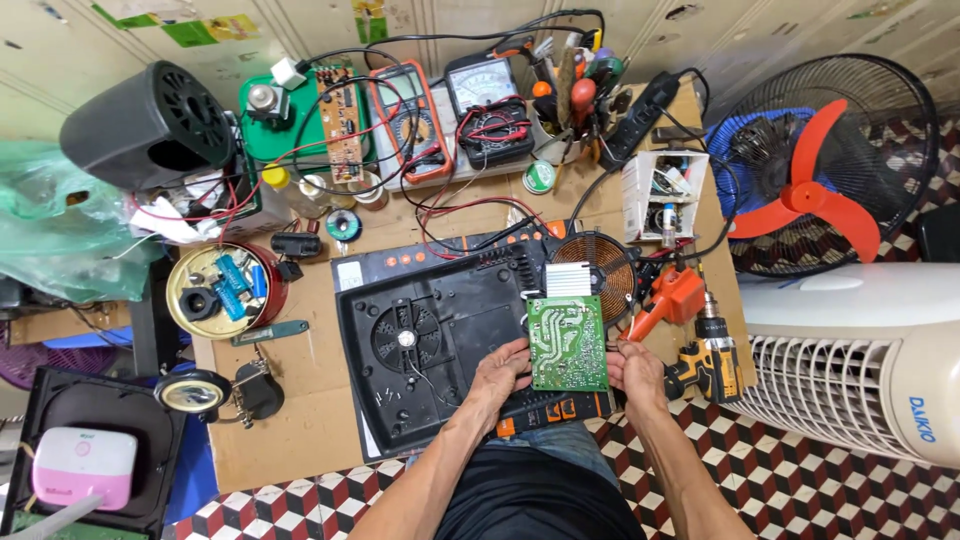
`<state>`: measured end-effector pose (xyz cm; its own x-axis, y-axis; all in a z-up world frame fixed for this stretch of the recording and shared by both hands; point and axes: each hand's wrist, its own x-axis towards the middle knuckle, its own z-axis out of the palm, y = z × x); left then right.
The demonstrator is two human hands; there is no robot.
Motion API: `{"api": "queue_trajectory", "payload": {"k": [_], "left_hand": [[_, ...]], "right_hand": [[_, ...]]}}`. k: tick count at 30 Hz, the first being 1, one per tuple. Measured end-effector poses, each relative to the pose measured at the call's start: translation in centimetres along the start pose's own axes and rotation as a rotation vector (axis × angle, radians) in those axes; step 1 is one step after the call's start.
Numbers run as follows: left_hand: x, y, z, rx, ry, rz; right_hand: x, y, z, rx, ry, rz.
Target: The person disassembles an electronic device, likely a fan, on a cluttered workbench. They use a power drill to remove screws from the casing and a circuit board, then detach the board and manipulate its components and wires by hand.
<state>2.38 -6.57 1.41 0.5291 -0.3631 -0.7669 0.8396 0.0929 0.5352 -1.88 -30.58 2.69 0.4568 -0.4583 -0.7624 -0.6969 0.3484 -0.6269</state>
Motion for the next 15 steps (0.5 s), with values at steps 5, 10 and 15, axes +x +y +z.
{"api": "queue_trajectory", "payload": {"k": [5,10,15], "left_hand": [[-0.1,0.0,0.0,-0.006,-0.007,-0.031],[-1.0,0.9,0.0,0.028,-0.01,-0.033],[-1.4,1.7,0.4,0.038,-0.008,-0.044]], "right_hand": [[-0.6,-0.4,0.1,0.002,0.01,-0.005],[-0.5,-0.1,0.0,0.002,-0.009,-0.009],[-1.3,-1.2,0.4,-0.07,0.014,0.01]]}}
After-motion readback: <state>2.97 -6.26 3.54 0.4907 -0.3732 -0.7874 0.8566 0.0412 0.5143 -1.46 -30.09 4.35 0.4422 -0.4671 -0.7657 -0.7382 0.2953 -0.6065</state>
